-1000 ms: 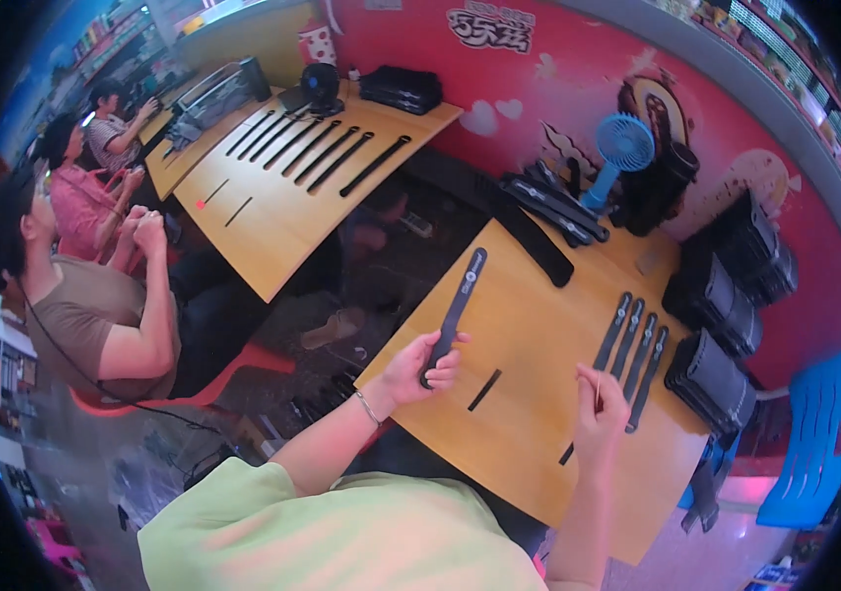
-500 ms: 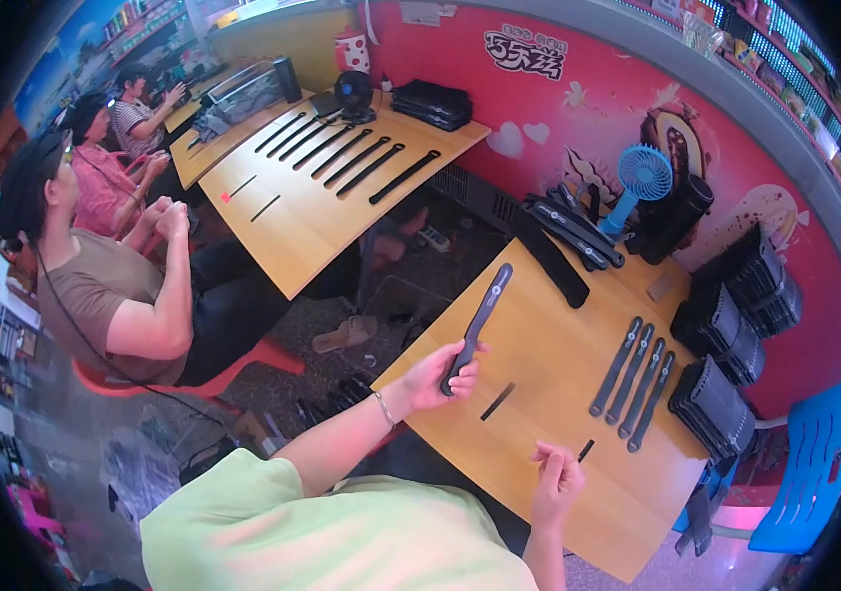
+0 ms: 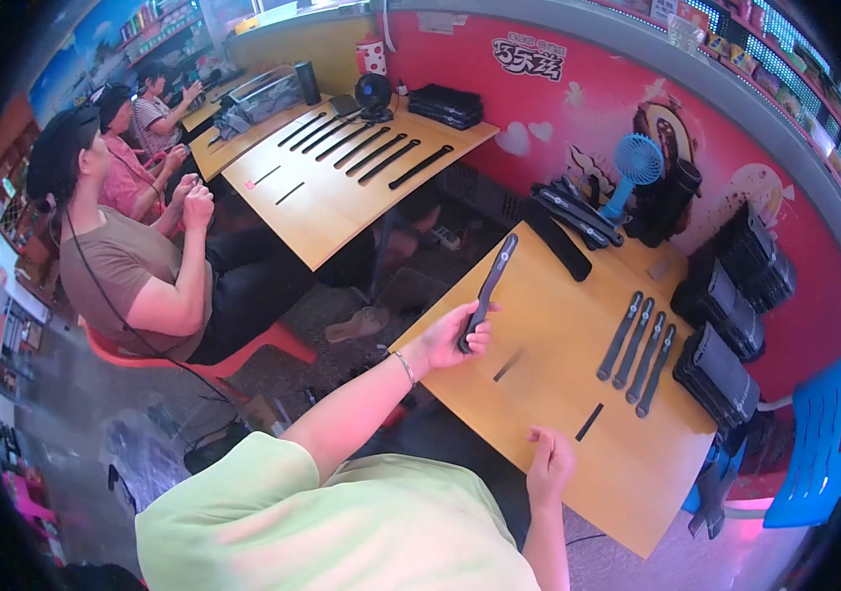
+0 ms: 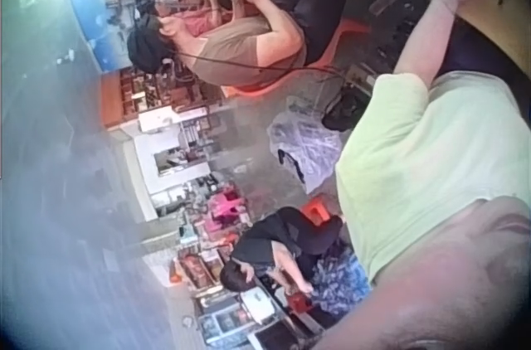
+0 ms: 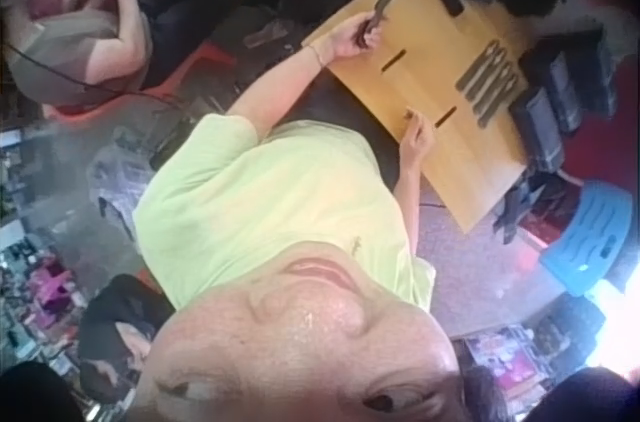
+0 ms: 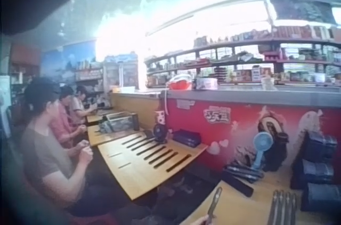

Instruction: Assembling flexible black straps by inserting an internal strip into a fabric or plastic sleeve using a small stick tool.

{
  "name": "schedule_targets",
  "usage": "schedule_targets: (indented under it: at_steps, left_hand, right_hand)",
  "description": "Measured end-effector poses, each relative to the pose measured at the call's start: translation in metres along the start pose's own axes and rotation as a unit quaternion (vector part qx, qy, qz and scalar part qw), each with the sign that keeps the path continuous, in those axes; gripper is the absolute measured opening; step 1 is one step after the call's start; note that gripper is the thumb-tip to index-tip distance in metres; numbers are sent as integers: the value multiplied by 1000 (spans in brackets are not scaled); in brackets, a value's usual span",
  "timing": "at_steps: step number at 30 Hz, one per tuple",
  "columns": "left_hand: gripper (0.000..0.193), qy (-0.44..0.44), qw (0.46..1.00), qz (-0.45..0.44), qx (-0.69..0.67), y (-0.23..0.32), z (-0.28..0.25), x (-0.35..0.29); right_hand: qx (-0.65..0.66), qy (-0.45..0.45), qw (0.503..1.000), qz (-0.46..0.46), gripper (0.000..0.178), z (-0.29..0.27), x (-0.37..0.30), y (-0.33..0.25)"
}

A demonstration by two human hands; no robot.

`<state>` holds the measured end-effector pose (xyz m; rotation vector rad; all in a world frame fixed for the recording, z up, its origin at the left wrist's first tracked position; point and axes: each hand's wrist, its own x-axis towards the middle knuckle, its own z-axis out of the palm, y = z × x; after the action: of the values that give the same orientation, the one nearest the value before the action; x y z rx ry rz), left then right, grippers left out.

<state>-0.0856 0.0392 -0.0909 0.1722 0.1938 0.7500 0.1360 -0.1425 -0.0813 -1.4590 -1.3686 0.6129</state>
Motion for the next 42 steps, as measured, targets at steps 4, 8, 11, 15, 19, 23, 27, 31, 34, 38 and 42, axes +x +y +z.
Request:
schedule_targets:
  at_steps: [4,8,11,15,19,23,27,31,34,38,42]
  left_hand:
    - [32,-14,1000,5,-8,-3,-1,1]
    - [31,-15,1000,15,3,-4,0,-2]
    - [31,-4,1000,12,3,-5,2,-1]
    - [30,-6,1000,9,-2,-4,1,-1]
    - [30,-13,1000,7,3,-3,1,-1]
    - [31,-19,1000,2,-1,-3,-1,1]
    - [32,-21,1000,5,-6,-2,-2,1]
    - [31,-12,1000,-3,-13,-1,-1,1]
    - [31,-9,1000,-11,-18,-2,0,2]
    - [29,-1,1000,-17,0,-1,2,1]
    - [30,1,1000,-18,1,0,0,2]
  right_hand:
    - [40,10,999,30,27,1,5,8]
    - [14,4,1000,16,28,2,4,0]
    - [7,2,1000,15,28,2,3,0]
    - [6,10,1000,-27,26,4,3,-1]
    - [12,12,999,-30,25,6,3,-5]
    - [-17,2,1000,-20,24,5,4,-10]
    - [-33,-13,998,-42,20,5,4,-6]
    - [-79,-49,996,-19,22,5,4,-9]
    - [-67,-38,996,-47,14,5,5,-9]
    - [-72,-53,996,-13,14,5,5,-19]
    - [-88,-59,994,-12,12,6,6,-12]
